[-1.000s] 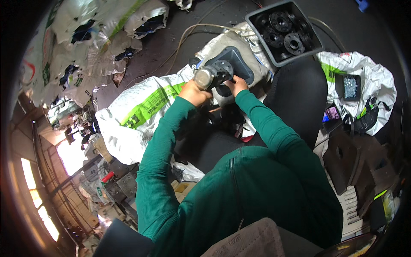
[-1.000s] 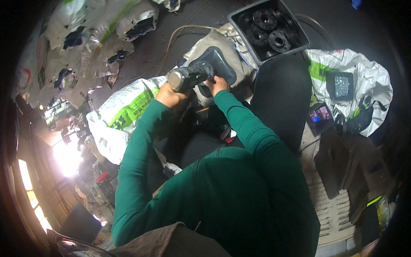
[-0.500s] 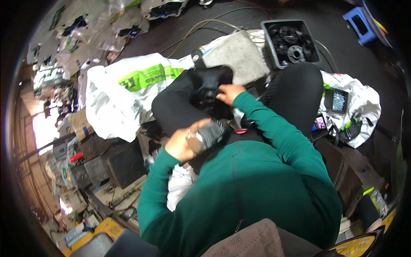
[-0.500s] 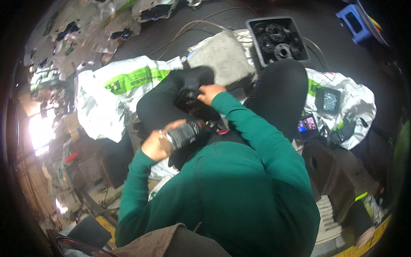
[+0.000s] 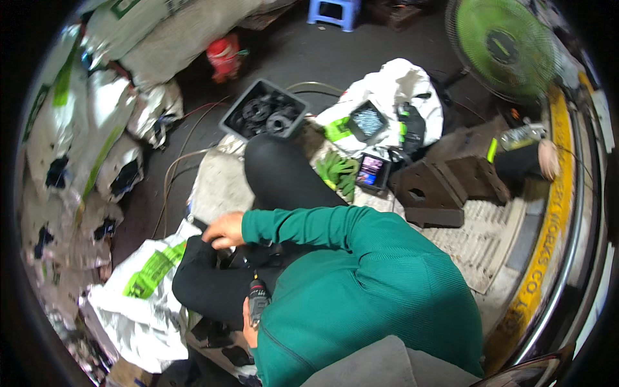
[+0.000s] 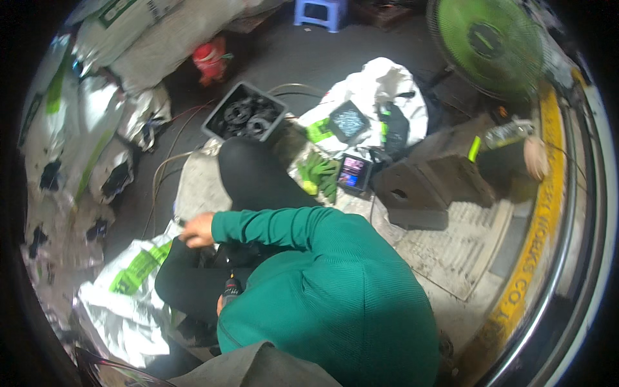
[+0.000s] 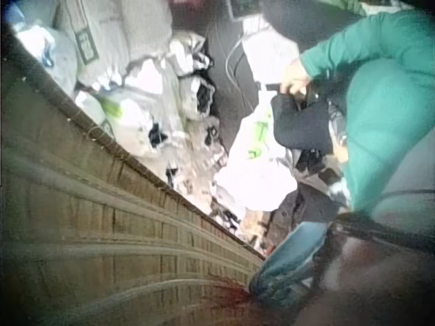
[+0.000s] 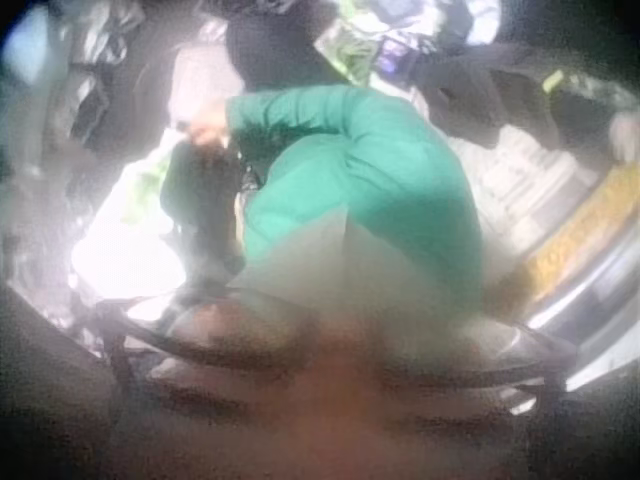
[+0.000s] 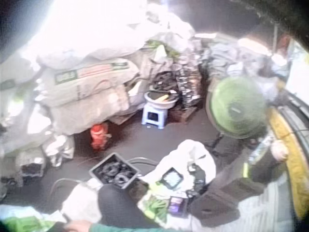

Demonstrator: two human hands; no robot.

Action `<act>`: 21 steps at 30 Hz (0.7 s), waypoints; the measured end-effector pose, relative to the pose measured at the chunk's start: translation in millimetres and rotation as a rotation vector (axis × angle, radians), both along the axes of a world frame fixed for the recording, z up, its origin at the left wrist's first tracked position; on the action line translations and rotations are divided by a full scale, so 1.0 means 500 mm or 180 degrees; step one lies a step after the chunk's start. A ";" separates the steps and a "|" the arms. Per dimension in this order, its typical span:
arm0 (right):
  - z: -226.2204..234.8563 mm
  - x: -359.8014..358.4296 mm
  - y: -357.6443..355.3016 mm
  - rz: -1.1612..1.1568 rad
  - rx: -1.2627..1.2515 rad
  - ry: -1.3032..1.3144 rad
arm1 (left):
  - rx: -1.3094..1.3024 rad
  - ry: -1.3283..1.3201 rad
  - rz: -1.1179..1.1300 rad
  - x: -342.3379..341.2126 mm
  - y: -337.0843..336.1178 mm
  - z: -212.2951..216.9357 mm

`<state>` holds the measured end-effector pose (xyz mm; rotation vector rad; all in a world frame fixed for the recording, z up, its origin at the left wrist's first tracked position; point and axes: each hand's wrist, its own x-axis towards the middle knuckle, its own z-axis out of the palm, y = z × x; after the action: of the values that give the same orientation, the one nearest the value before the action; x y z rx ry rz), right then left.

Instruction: The person sits cross-legged on the floor and uses a cordless impact driver to fasten bolts into a circular metal component resting on a cushion. They repeatedly pick up bolts, align them, and drive them into the part, then place the finished component into a nearby tray.

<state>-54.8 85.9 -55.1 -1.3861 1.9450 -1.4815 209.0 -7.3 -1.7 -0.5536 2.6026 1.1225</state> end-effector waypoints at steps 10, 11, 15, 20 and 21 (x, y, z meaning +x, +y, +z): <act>-0.226 -0.147 0.720 -0.4480 -0.1101 -0.1724 | -0.0294 -0.0359 -0.0020 0.004 0.012 -0.018; -0.277 -0.109 0.805 -0.4242 -0.0680 -0.1970 | -0.0350 -0.0409 -0.0040 0.012 0.003 -0.016; -0.405 0.003 0.941 -0.5022 0.1221 -0.2447 | -0.0513 -0.0524 -0.0032 0.018 -0.009 -0.004; -0.433 0.045 0.881 -0.4224 0.3029 -0.1134 | -0.0830 -0.0645 -0.0110 0.017 -0.016 0.026; -0.436 0.042 0.871 -0.4119 0.3092 -0.1101 | -0.0897 -0.0687 -0.0158 0.016 -0.019 0.032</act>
<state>-34.0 521.3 -273.3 0.6252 2.7391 -0.6593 216.9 -16.8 14.3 -0.6254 2.5808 0.6432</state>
